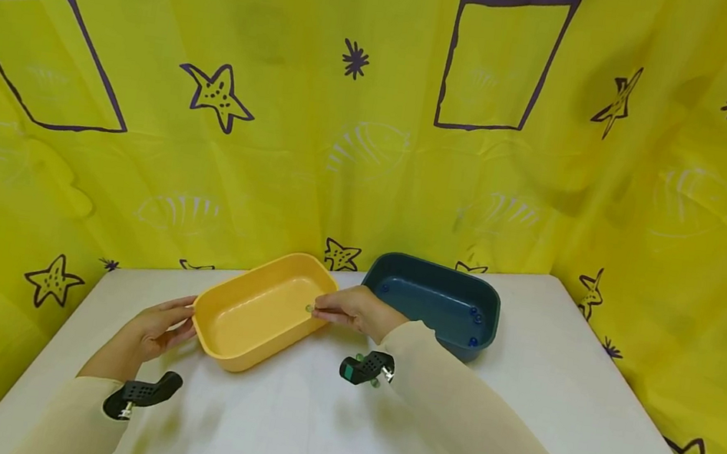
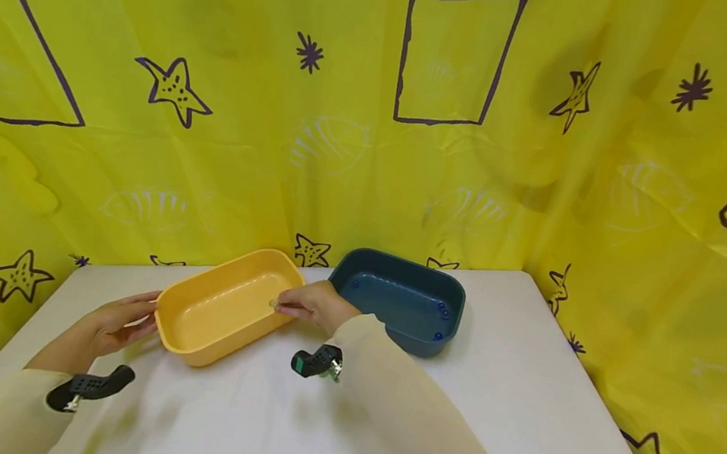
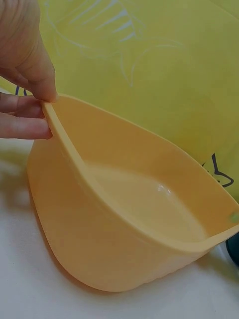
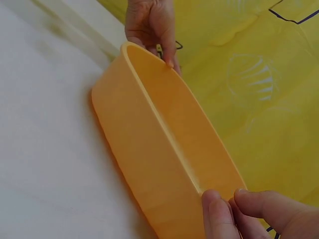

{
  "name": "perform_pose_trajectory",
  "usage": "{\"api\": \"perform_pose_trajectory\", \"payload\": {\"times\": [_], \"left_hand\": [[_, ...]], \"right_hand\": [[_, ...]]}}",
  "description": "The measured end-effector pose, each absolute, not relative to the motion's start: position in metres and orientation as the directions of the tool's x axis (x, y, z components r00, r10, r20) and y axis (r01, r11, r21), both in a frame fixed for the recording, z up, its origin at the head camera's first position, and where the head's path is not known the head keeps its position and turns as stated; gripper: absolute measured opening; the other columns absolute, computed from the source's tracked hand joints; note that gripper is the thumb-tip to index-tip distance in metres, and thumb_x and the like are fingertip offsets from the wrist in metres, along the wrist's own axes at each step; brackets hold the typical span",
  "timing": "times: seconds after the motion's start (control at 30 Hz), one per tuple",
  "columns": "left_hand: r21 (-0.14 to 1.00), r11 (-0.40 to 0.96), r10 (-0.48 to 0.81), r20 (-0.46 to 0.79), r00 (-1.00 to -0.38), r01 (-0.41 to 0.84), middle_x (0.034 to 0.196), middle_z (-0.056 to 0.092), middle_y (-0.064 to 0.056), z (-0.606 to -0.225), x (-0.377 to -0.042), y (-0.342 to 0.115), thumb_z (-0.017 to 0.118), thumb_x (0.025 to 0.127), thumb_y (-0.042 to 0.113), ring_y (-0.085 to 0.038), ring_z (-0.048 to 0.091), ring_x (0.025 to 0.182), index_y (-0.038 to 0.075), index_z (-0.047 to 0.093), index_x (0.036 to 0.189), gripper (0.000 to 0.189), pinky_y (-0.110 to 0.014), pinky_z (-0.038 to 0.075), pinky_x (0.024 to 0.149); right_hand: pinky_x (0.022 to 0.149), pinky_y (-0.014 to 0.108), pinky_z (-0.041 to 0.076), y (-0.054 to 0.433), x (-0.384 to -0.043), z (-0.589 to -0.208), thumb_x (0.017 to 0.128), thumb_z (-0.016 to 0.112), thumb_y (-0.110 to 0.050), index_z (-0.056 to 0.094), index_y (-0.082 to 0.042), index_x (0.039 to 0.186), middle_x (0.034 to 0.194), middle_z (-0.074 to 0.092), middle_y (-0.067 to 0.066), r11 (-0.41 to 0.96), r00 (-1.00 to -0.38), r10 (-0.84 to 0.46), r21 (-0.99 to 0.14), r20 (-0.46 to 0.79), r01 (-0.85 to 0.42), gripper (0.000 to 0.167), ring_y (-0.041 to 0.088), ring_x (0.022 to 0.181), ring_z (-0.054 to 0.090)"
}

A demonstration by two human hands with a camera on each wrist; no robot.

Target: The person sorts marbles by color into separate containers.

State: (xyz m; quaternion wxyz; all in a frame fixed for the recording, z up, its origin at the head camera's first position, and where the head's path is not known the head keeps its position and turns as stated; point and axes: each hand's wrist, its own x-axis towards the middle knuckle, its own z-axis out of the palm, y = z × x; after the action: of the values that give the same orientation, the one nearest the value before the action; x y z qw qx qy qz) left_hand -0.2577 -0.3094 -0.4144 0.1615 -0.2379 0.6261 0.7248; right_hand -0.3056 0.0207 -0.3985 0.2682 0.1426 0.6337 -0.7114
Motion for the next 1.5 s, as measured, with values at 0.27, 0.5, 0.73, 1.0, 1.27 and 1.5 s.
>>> {"api": "perform_pose_trajectory", "payload": {"times": [0.27,0.5,0.73,1.0,1.27,1.5], "left_hand": [[0.829,-0.161,-0.072,-0.551,-0.831,-0.536,0.090,0.059,0.003,-0.416,-0.259,-0.311,0.055,0.100,0.010,-0.009,0.064,0.077,0.012,0.038,0.150,0.053,-0.022,0.059,0.080],[0.827,-0.159,-0.070,-0.555,-0.829,-0.540,0.091,0.059,0.002,-0.415,-0.259,-0.310,0.055,0.100,0.009,-0.009,0.064,0.078,0.011,0.035,0.152,0.055,-0.023,0.059,0.080],[0.829,-0.143,-0.077,-0.554,-0.829,-0.541,0.090,0.058,0.002,-0.413,-0.258,-0.308,0.054,0.101,0.010,-0.009,0.064,0.077,0.009,0.028,0.155,0.060,-0.022,0.059,0.080],[0.831,-0.142,-0.084,-0.552,-0.830,-0.538,0.089,0.058,0.003,-0.413,-0.258,-0.307,0.054,0.101,0.010,-0.009,0.064,0.075,0.009,0.027,0.155,0.061,-0.023,0.059,0.080],[0.830,-0.152,-0.094,-0.553,-0.828,-0.537,0.088,0.058,0.003,-0.414,-0.259,-0.306,0.055,0.100,0.010,-0.009,0.063,0.075,0.009,0.027,0.155,0.062,-0.023,0.060,0.079],[0.834,-0.146,-0.095,-0.546,-0.832,-0.531,0.088,0.058,0.003,-0.413,-0.258,-0.306,0.055,0.100,0.009,-0.009,0.063,0.074,0.008,0.028,0.155,0.061,-0.023,0.060,0.078]], "right_hand": [[0.082,0.026,0.059,0.021,-0.306,-0.399,0.085,0.071,0.005,0.071,0.009,0.102,0.079,0.072,0.015,-0.048,-0.811,-0.203,-0.822,-0.548,0.568,0.017,0.023,0.080,0.074],[0.080,0.026,0.059,0.025,-0.307,-0.401,0.087,0.070,0.005,0.070,0.010,0.105,0.080,0.071,0.014,-0.040,-0.804,-0.238,-0.822,-0.544,0.568,0.019,0.022,0.078,0.074],[0.082,0.028,0.059,0.036,-0.301,-0.401,0.090,0.067,0.003,0.067,0.011,0.111,0.093,0.073,0.019,0.008,-0.785,-0.287,-0.821,-0.549,0.571,0.023,0.024,0.083,0.074],[0.070,0.022,0.060,0.059,-0.287,-0.399,0.092,0.067,-0.004,0.064,0.007,0.124,0.119,0.067,0.024,0.122,-0.773,-0.303,-0.827,-0.557,0.549,0.034,0.017,0.073,0.072],[0.066,0.020,0.059,0.087,-0.270,-0.401,0.093,0.067,-0.009,0.062,0.006,0.127,0.117,0.068,0.023,0.206,-0.758,-0.343,-0.832,-0.554,0.515,0.038,0.016,0.073,0.071],[0.064,0.019,0.059,0.112,-0.257,-0.411,0.095,0.064,-0.006,0.058,0.010,0.128,0.104,0.072,0.019,0.210,-0.773,-0.367,-0.855,-0.518,0.474,0.038,0.015,0.073,0.071]]}}
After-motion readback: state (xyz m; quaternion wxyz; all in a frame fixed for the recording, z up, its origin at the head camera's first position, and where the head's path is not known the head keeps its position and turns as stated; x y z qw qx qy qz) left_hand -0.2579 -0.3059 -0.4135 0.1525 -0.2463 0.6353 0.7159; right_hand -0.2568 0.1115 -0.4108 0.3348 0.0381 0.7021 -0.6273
